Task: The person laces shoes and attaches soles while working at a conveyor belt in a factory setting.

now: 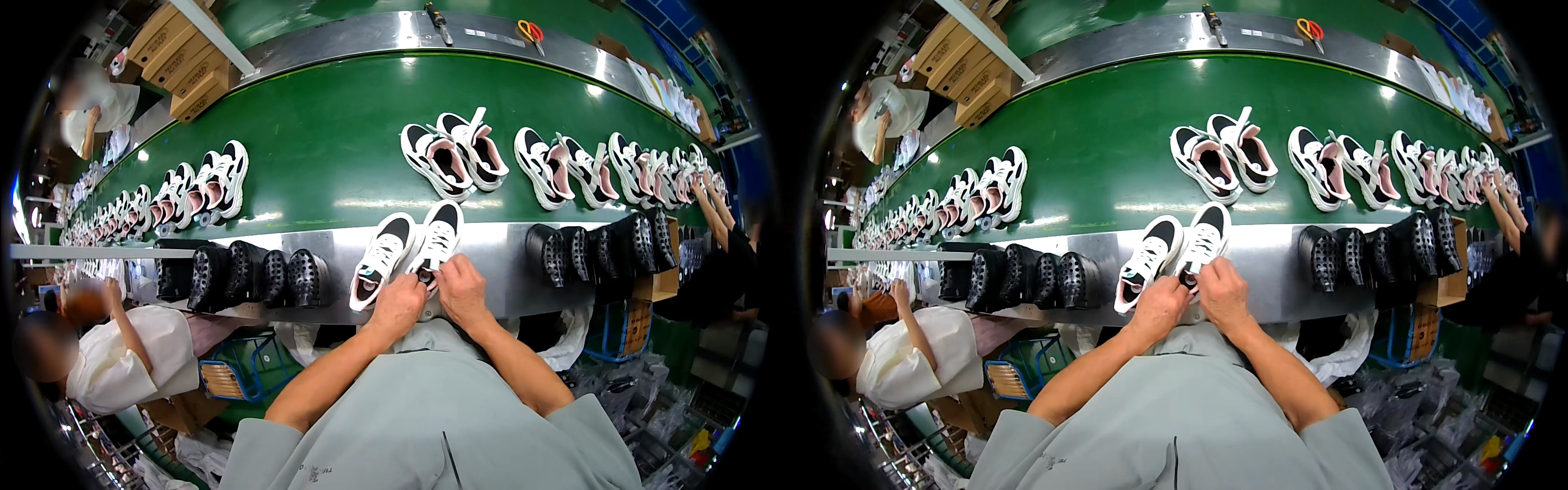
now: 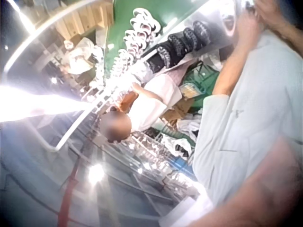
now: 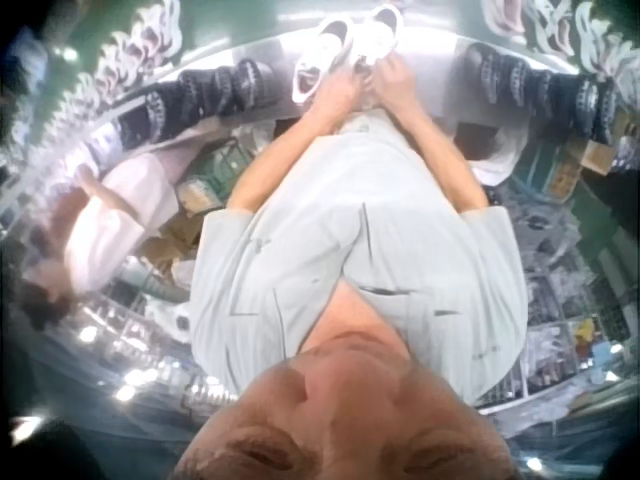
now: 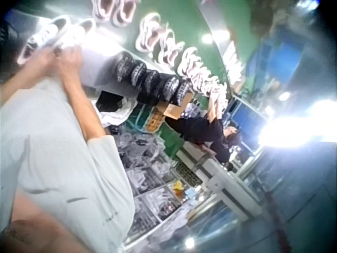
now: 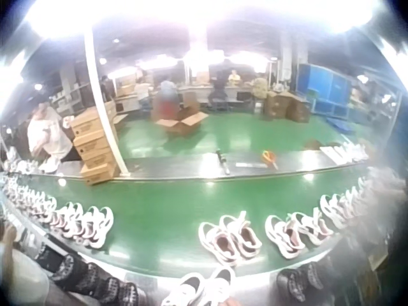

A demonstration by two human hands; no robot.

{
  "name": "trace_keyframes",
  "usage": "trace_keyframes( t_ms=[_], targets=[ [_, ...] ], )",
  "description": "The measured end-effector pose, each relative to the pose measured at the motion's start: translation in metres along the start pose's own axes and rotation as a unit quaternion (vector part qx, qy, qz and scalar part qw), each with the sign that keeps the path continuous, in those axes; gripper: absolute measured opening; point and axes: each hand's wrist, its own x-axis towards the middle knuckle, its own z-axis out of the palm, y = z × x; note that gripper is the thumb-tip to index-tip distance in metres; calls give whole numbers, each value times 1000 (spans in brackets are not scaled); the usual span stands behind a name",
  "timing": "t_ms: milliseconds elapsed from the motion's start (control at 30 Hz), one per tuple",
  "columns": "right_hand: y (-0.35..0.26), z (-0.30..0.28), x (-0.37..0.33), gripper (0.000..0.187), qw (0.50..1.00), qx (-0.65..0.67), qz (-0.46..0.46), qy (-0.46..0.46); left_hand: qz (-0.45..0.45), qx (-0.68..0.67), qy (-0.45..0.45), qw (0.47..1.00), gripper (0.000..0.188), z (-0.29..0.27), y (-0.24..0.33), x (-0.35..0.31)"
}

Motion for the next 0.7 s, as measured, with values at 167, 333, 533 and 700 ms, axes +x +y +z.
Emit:
trace_keyframes(
  t_ms=[167, 333, 533, 700],
  targets=[
    [5, 5, -11, 15, 997, 11, 73, -10, -31, -58, 23, 998, 13, 7, -2, 2],
    [13, -2, -8, 16, 998, 20, 53, -7, 1, 22, 42, 999, 35, -38, 0, -34],
    [5, 4, 1, 15, 998, 7, -2, -57, -40, 88, -39, 995, 36, -31, -24, -58],
    [19, 6, 10, 18, 994, 38, -22, -99, -111, -4, -53, 992, 46, -10, -3, -26]
  ],
)
